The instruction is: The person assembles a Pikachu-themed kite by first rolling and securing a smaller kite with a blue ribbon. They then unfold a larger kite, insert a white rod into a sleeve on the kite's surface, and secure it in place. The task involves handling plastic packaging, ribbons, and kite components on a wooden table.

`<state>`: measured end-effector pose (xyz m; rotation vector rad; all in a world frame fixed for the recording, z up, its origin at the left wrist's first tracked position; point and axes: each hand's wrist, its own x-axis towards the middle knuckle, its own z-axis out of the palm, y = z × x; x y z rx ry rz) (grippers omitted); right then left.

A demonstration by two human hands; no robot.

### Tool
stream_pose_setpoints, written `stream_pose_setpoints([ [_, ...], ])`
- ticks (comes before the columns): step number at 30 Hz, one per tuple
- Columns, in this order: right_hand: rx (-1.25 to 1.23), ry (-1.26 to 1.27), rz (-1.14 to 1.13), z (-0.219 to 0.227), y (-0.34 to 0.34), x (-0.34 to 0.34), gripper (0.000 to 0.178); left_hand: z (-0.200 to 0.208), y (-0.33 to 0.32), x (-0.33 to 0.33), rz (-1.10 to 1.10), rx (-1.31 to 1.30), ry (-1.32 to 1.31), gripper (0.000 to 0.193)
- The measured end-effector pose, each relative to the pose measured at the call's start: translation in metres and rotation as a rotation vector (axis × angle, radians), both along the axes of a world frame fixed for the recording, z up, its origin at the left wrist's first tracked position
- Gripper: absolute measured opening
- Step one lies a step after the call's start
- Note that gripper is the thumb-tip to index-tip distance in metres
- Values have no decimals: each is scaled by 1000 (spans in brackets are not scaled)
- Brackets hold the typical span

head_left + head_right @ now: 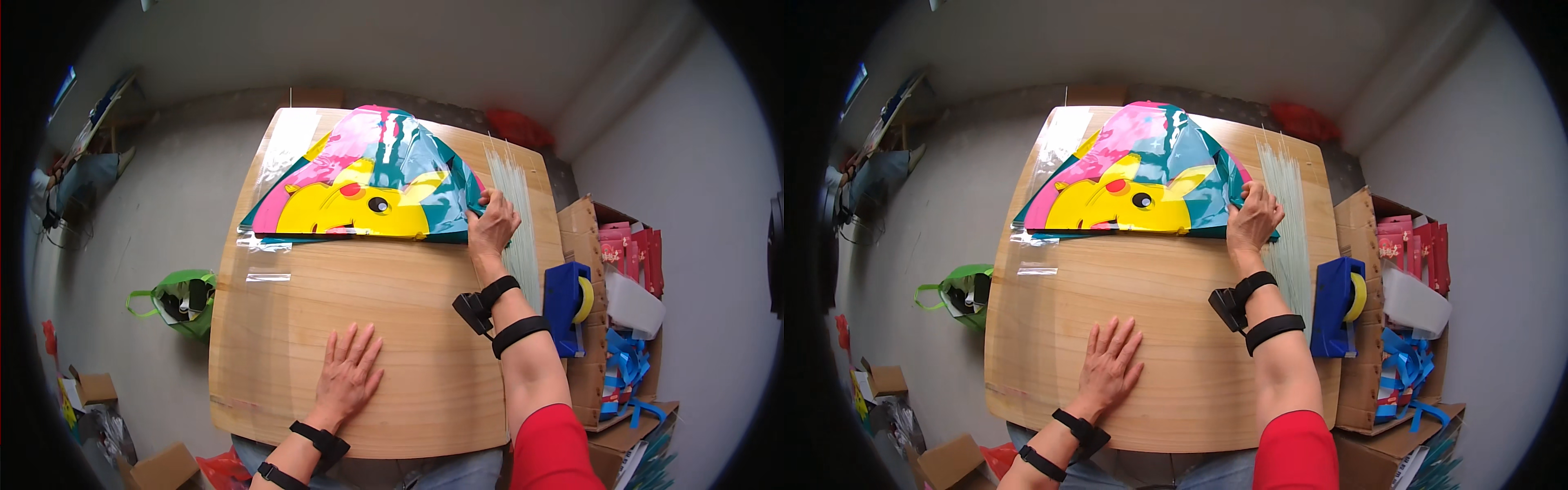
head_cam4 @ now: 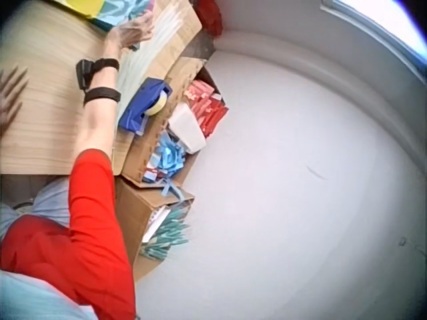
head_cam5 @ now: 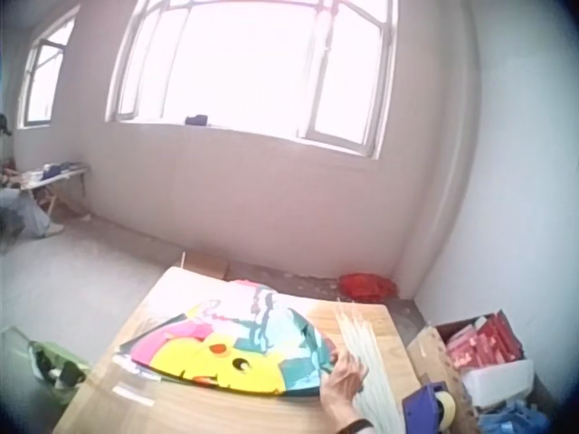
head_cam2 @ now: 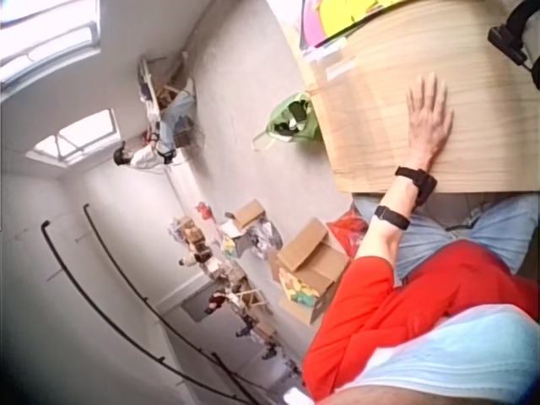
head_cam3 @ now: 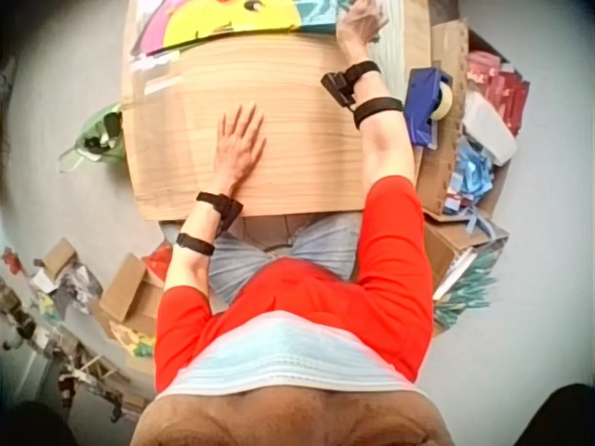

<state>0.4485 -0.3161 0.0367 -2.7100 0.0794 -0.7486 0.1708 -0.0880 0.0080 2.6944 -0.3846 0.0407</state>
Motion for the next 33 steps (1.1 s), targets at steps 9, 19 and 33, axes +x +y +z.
stream_pose_setpoints([
  [9,1288,500,56,22,-11,17,66,-1,2,-3,13,-3,-18,57],
  [19,493,319,-25,34,-29,24,25,-6,1,-3,10,-4,-43,57],
  [33,584,667,123,19,-6,57,29,-9,7,-4,31,11,-56,56],
])
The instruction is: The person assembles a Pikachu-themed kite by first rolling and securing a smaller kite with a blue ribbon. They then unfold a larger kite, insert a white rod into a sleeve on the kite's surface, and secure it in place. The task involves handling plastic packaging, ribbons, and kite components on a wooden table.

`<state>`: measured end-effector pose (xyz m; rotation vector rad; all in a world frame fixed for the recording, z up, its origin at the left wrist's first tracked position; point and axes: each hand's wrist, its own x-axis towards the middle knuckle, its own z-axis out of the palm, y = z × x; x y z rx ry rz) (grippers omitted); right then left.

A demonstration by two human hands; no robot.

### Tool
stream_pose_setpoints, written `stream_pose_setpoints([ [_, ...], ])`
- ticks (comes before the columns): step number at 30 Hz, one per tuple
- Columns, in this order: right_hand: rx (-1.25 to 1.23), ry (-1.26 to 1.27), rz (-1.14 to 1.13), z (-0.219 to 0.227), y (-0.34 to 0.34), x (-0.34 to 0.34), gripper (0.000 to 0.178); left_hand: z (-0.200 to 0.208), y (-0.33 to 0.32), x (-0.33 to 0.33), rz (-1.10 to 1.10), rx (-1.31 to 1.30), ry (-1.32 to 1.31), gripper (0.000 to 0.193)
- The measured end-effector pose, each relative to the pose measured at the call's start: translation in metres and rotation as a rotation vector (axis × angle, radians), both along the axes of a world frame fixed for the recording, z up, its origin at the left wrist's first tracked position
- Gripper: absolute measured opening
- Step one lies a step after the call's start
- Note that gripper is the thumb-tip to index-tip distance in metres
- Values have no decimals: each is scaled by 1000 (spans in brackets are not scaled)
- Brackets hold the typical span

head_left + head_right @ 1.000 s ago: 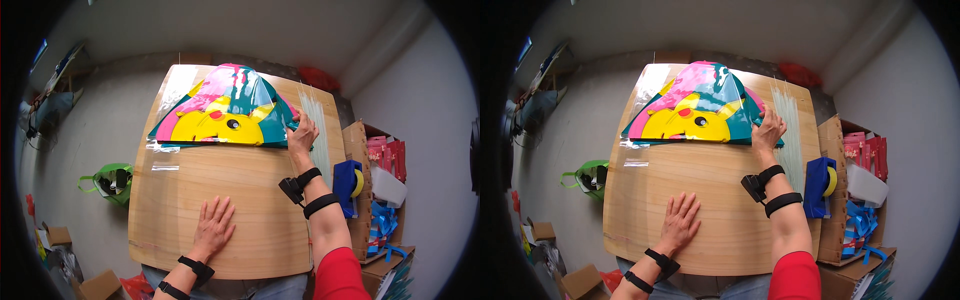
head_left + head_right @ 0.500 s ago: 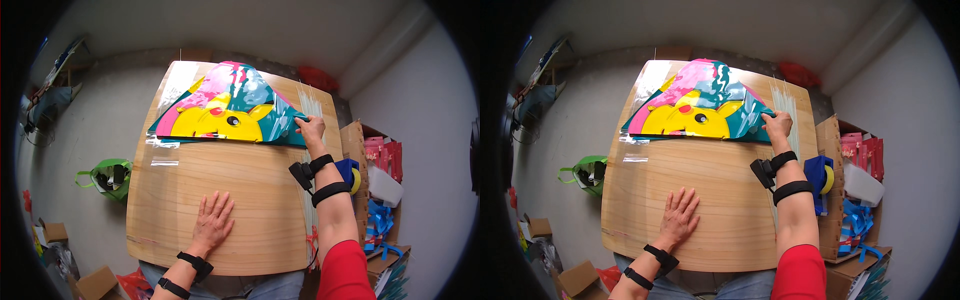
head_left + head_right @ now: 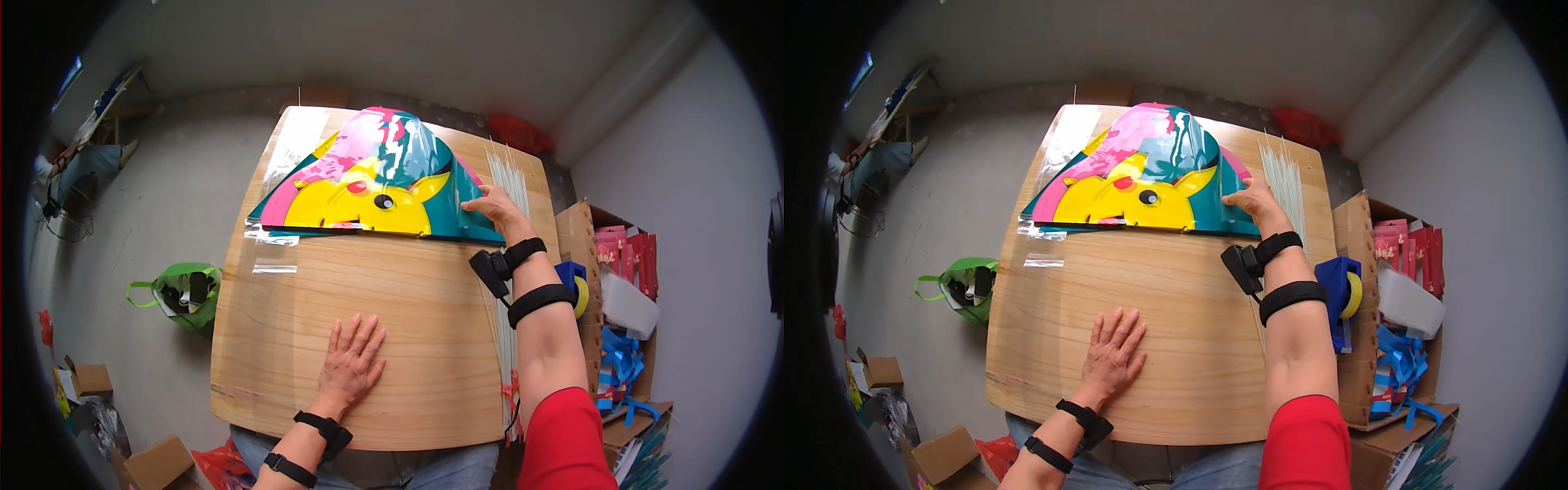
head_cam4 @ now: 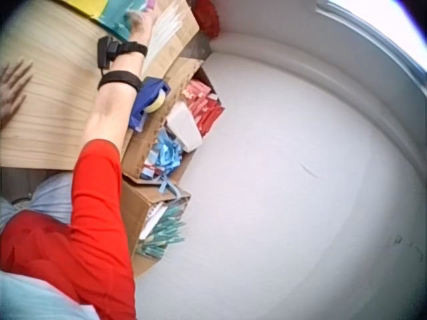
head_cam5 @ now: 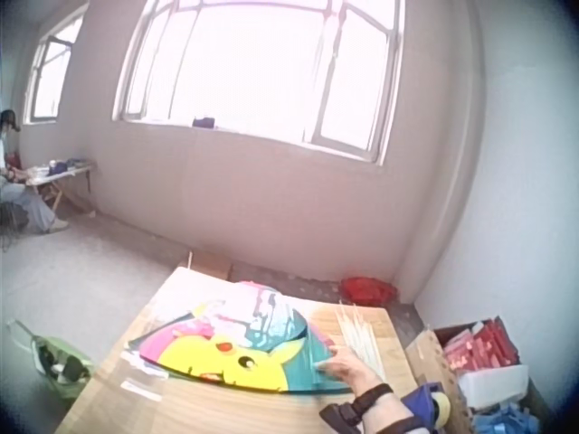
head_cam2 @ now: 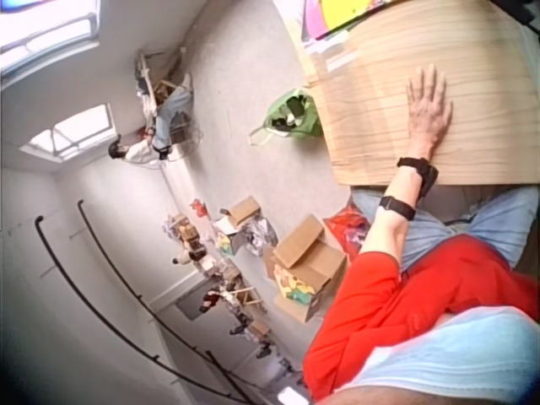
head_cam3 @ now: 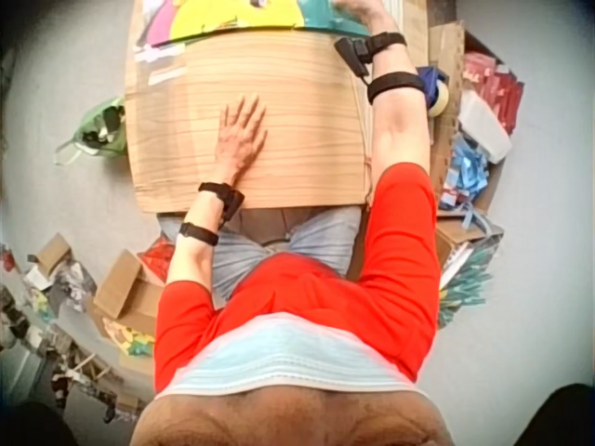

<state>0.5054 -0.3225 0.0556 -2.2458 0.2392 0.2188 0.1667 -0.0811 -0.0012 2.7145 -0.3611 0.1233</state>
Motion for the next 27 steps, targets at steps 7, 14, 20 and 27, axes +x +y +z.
stream_pose_setpoints([
  [7,-672,-465,20,25,19,-12,16,0,-7,1,-16,-29,-5,56],
  [14,-525,-1003,-35,73,54,-25,27,-4,-5,-2,5,6,-3,56],
  [20,706,-726,-300,82,32,-70,23,3,-10,4,-14,-103,53,69],
  [27,1092,-131,-228,27,-24,-326,32,73,-27,5,139,-1964,585,88],
])
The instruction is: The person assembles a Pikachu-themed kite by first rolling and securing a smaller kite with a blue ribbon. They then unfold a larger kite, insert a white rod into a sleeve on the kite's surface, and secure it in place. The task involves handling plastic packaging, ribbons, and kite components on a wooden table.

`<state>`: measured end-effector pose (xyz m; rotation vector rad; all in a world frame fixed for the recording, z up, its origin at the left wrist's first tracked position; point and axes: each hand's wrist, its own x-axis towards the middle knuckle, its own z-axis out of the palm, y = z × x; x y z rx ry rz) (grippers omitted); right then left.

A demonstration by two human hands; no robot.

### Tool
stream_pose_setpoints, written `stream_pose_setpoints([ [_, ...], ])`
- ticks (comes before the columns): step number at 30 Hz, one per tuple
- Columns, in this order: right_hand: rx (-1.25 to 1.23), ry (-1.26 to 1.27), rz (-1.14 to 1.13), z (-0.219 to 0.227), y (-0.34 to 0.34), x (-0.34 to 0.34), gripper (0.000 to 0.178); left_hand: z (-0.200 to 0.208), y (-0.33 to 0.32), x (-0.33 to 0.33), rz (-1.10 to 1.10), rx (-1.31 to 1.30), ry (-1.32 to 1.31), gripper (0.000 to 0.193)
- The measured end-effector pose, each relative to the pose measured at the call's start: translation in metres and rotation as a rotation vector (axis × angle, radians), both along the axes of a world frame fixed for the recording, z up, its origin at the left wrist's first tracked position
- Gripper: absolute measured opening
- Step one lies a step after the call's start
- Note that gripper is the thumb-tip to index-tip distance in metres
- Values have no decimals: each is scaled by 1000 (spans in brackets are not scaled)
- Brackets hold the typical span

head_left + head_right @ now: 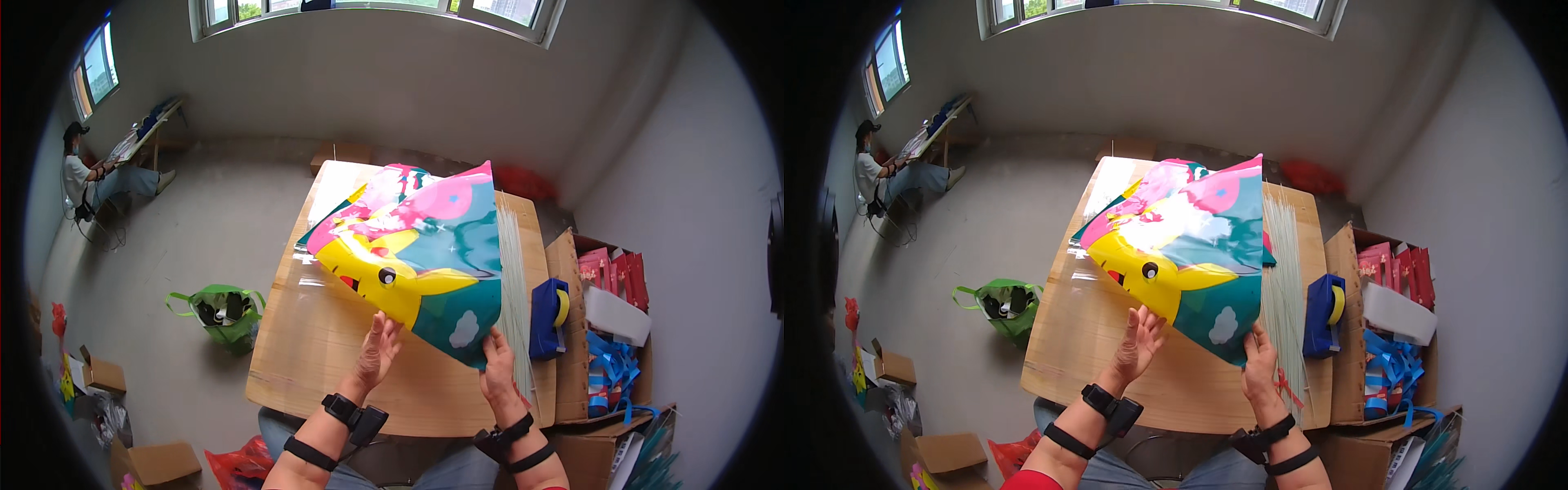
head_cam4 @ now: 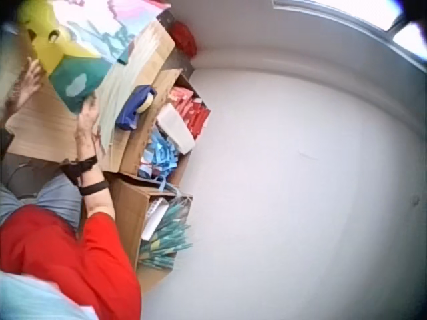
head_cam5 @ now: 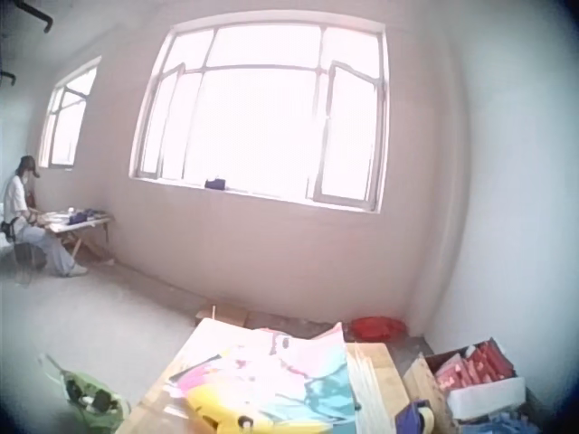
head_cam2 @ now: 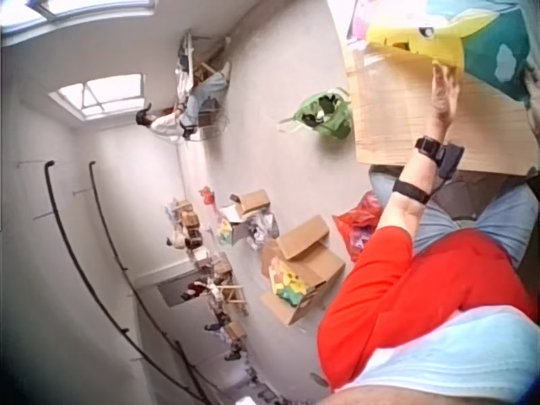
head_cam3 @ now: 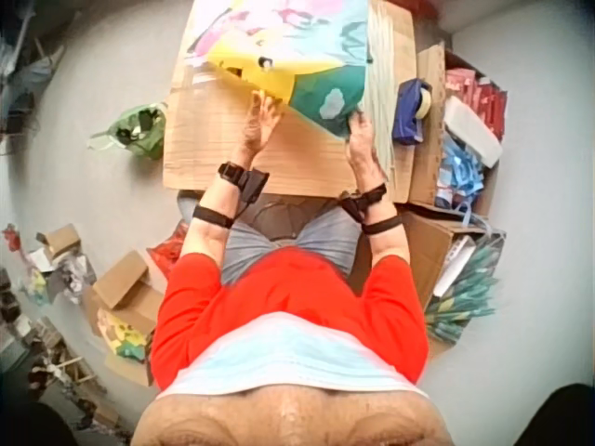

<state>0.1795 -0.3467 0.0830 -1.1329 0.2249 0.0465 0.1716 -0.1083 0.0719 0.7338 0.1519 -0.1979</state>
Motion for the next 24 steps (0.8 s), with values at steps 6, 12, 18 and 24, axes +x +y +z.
stream_pose_setpoints([
  [6,76,354,405,23,-41,-115,53,-13,-24,-92,257,4,111,30],
  [12,273,59,148,-17,-93,-53,77,-49,-7,-239,114,133,275,30],
  [18,-61,-17,182,31,-68,-17,64,-63,16,-292,205,239,321,32],
  [24,-979,67,17,-27,-65,-43,54,-71,14,-298,123,204,354,31],
])
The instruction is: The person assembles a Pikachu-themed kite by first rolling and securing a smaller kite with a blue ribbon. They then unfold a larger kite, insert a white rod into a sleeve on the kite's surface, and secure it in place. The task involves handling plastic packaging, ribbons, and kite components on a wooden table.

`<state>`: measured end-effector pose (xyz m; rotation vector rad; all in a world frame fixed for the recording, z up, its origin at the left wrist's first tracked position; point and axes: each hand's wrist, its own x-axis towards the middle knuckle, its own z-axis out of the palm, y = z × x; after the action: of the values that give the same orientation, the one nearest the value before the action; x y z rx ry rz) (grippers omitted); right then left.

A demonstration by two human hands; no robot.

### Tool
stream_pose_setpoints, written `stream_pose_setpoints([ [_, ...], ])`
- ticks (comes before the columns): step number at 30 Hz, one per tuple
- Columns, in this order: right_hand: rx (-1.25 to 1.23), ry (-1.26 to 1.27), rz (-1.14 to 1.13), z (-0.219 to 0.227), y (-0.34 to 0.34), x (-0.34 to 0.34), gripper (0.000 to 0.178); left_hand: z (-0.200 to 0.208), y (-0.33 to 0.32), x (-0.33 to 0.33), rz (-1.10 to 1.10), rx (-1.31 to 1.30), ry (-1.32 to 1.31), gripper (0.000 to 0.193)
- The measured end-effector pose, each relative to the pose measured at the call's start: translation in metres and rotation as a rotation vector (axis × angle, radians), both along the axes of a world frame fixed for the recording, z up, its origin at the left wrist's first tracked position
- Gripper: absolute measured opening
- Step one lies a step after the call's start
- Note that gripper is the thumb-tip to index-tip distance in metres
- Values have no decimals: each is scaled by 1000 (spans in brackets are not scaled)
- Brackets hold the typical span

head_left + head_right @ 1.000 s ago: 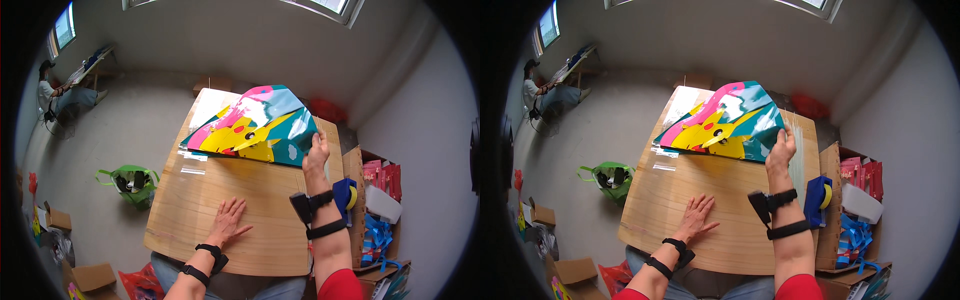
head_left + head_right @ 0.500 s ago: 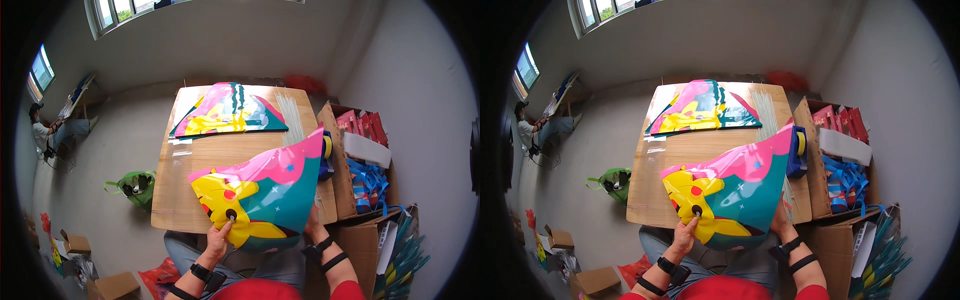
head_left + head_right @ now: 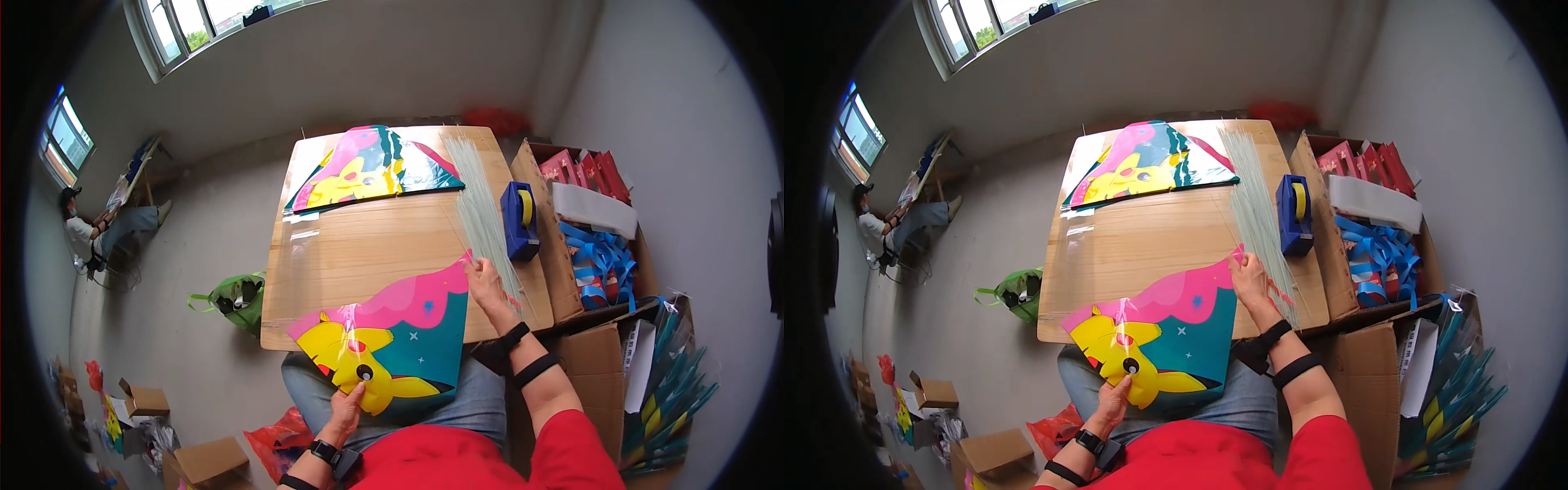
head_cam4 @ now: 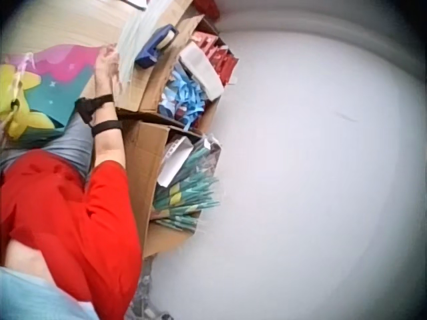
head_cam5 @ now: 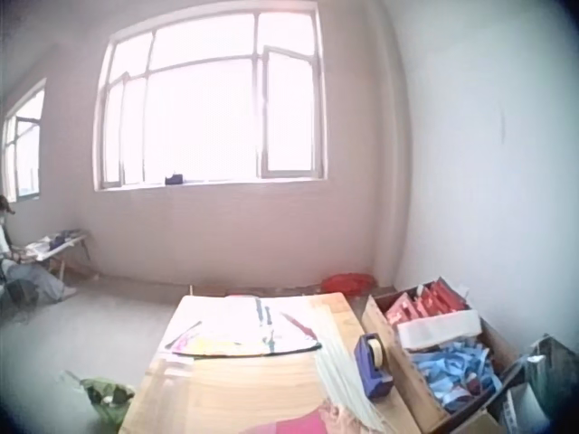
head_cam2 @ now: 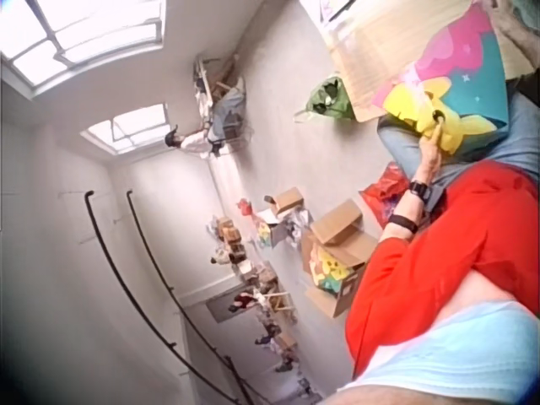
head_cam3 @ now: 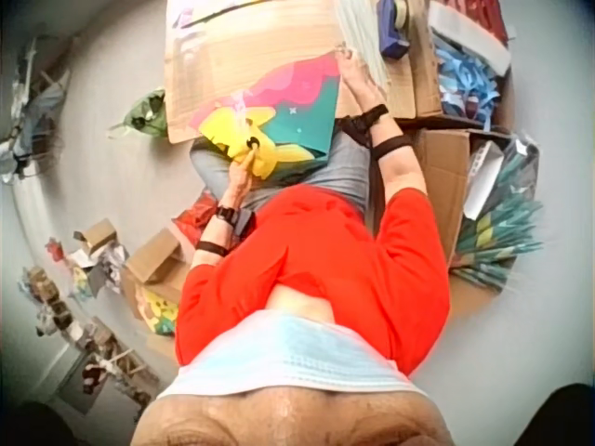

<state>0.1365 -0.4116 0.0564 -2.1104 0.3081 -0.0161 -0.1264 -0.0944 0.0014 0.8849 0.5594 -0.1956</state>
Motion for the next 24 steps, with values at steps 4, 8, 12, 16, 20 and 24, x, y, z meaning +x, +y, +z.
stream_pose_setpoints([
  [4,-381,119,-81,-42,22,-65,71,-6,3,-4,9,-14,9,31],
  [8,-238,404,-210,-26,42,-80,48,-3,0,-15,-84,-94,78,31],
  [12,-191,383,-8,-41,30,-63,43,-9,3,-17,-300,-60,181,33],
  [16,-452,91,-217,-37,58,-83,45,7,15,-31,-460,80,333,38],
  [20,-309,222,-255,-40,62,-73,33,-7,13,-39,-561,151,388,43],
  [24,-292,-196,-69,-61,44,-79,16,88,5,-3,-1140,619,358,46],
])
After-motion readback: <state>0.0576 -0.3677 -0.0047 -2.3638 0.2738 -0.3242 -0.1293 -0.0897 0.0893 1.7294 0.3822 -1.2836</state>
